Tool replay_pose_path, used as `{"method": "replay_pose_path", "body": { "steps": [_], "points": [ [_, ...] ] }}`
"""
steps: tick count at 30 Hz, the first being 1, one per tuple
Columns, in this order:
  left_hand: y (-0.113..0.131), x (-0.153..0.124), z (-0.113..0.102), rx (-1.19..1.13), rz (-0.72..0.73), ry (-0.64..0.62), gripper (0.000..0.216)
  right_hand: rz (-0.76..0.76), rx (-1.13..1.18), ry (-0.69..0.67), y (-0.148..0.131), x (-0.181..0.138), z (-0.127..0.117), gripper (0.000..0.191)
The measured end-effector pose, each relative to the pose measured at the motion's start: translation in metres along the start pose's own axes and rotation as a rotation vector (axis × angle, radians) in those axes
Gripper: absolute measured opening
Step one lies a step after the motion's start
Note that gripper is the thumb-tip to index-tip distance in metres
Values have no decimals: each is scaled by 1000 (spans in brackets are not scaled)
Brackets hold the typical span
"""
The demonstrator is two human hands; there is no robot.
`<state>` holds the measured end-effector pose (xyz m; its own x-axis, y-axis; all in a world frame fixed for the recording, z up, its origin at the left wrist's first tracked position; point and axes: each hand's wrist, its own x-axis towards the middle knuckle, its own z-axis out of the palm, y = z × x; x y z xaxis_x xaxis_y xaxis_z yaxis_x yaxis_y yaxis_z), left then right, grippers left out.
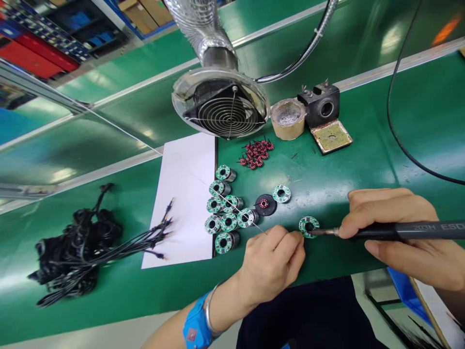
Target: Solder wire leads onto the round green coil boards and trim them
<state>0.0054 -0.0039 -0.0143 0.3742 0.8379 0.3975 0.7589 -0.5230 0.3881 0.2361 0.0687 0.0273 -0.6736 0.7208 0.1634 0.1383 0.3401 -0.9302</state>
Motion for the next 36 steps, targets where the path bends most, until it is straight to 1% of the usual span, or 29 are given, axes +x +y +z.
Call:
{"method": "replay_pose_path", "body": {
  "steps": [5, 8, 14, 17, 18, 20, 22, 24, 25, 27, 29, 31, 32, 34, 36],
  "points": [
    [-1, 0, 0, 0, 3, -4, 9, -17, -14, -27, -2, 4, -2, 27],
    [-2, -1, -1, -1, -3, 0, 8, 2, -19, -30, -2, 4, -3, 27],
    [-4, -4, -3, -8, -15, -1, 7, 3, 15, 24, 0, 1, -1, 28],
    [-4, -7, -5, -24, -37, -7, 6, 0, 7, 78, 3, 0, 0, 26],
    [-4, -8, -7, -38, -50, -24, 6, -1, -1, 97, 4, 0, 0, 26],
    [-1, -12, -13, -70, -92, -104, 8, -17, -11, 136, 6, -2, -2, 25],
    [3, -14, -19, -88, -153, -199, 21, -47, -16, 191, 11, -4, -4, 21],
    [8, -14, -20, -74, -218, -242, 41, -76, -15, 295, 17, -6, -2, 18],
    [9, -13, -19, -56, -241, -236, 50, -80, -20, 362, 21, -7, 0, 18],
    [11, -9, -10, -13, -265, -215, 67, -82, -14, 490, 28, -9, 8, 26],
    [12, -3, 2, -1, -271, -205, 81, -58, 16, 557, 32, -9, 18, 37],
    [10, 1, 14, -49, -276, -207, 82, -30, 31, 588, 33, -9, 28, 39],
    [9, 3, 18, -88, -286, -208, 80, -18, 29, 596, 33, -8, 32, 37],
    [7, 6, 22, -158, -324, -216, 74, -7, -5, 608, 32, -6, 38, 27],
    [6, 8, 21, -210, -380, -262, 74, 6, -24, 610, 31, -5, 41, 18]
  ]
}}
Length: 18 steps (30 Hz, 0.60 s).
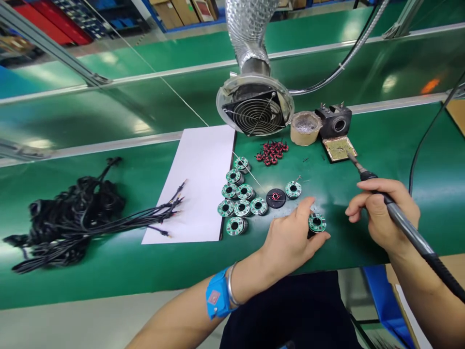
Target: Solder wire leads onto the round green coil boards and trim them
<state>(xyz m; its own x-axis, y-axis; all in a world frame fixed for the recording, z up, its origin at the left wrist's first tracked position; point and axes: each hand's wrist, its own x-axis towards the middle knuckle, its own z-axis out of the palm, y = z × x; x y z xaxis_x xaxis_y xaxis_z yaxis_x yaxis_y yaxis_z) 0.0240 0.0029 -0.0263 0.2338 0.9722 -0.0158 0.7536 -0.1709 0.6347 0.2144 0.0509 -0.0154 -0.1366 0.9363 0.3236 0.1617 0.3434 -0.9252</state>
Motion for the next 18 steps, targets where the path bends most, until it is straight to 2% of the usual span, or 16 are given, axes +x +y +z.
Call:
{"method": "replay_pose_path", "body": {
  "steps": [5, 9, 11, 13, 15, 18],
  "points": [
    [4, 5, -10, -63, -133, -161, 80, 43, 23, -20, 2, 0, 3, 12],
    [4, 3, -11, -84, -124, -140, 82, 56, 30, -34, 5, -2, 5, 10],
    [-1, -4, -12, -63, -21, -60, 75, 72, 2, -27, 7, -3, 7, 10],
    [-7, -14, -16, 9, 140, 24, 56, 85, -95, -36, 9, -3, 9, 16],
    [-15, -25, -23, 124, 273, 73, 35, 62, -218, -107, 12, -1, 14, 30],
    [-28, -41, -37, 285, 335, 103, 22, -17, -375, -252, 17, 5, 27, 48]
  ]
}}
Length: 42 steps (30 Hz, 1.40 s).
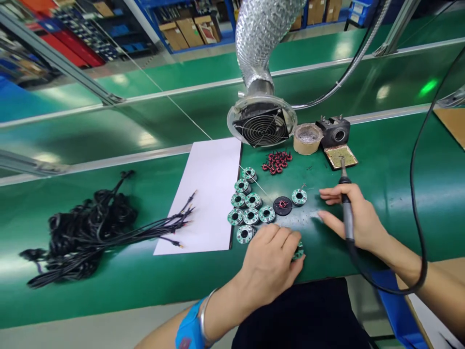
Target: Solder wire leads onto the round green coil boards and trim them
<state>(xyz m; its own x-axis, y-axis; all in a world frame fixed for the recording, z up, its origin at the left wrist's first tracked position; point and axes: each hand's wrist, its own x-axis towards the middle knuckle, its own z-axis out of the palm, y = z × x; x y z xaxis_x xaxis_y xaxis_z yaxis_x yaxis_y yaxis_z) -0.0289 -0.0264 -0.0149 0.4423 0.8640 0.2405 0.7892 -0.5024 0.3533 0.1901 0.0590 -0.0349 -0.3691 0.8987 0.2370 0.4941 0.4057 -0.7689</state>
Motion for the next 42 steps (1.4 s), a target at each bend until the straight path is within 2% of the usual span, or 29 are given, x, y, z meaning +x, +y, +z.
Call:
{"method": "replay_pose_path", "body": {
  "steps": [2, 5, 8, 10, 12, 14, 17, 20, 23, 25, 28, 30, 34, 37, 40, 42],
  "points": [
    [-6, -8, -7, 95, -18, 17, 20, -49, -91, -32, 0, 9, 11, 54],
    [-11, -13, -17, 203, -83, 39, 24, -114, -169, 1, -2, 22, 28, 56],
    [-11, -7, -27, 124, -105, 8, 41, -138, -186, 38, -3, 31, 40, 48],
    [-11, 3, -33, 63, -101, 48, 45, -152, -193, 45, -4, 32, 41, 42],
    [-11, 16, -38, 78, -106, 119, 36, -173, -195, 21, -4, 27, 32, 40],
    [-12, 28, -40, 109, -114, 128, 25, -208, -173, -58, -4, 16, 17, 43],
    [-9, 42, -38, 92, -85, 43, 20, -238, -124, -176, -3, -6, -5, 51],
    [-1, 50, -30, 42, -30, -57, 24, -220, -169, -77, -4, -27, -10, 54],
    [9, 57, -14, 18, -8, -209, 36, -202, -214, 35, -5, -38, -4, 47],
    [13, 61, -3, 33, -19, -314, 39, -186, -199, 33, -6, -41, -3, 44],
    [13, 65, 7, 38, -51, -434, 26, -188, -167, 34, -6, -45, -7, 46],
    [12, 65, 7, 7, -88, -464, 19, -190, -153, 39, -5, -49, -10, 47],
    [11, 64, 3, -41, -177, -474, 23, -178, -127, 32, -2, -56, -12, 50],
    [11, 63, 4, -31, -142, -506, 29, -179, -116, 35, 0, -58, -10, 49],
    [9, 63, 6, -37, -120, -538, 23, -177, -106, 27, 1, -59, -9, 47],
    [8, 62, 5, -84, -148, -494, 20, -182, -100, 11, 2, -60, -8, 46]
  ]
}}
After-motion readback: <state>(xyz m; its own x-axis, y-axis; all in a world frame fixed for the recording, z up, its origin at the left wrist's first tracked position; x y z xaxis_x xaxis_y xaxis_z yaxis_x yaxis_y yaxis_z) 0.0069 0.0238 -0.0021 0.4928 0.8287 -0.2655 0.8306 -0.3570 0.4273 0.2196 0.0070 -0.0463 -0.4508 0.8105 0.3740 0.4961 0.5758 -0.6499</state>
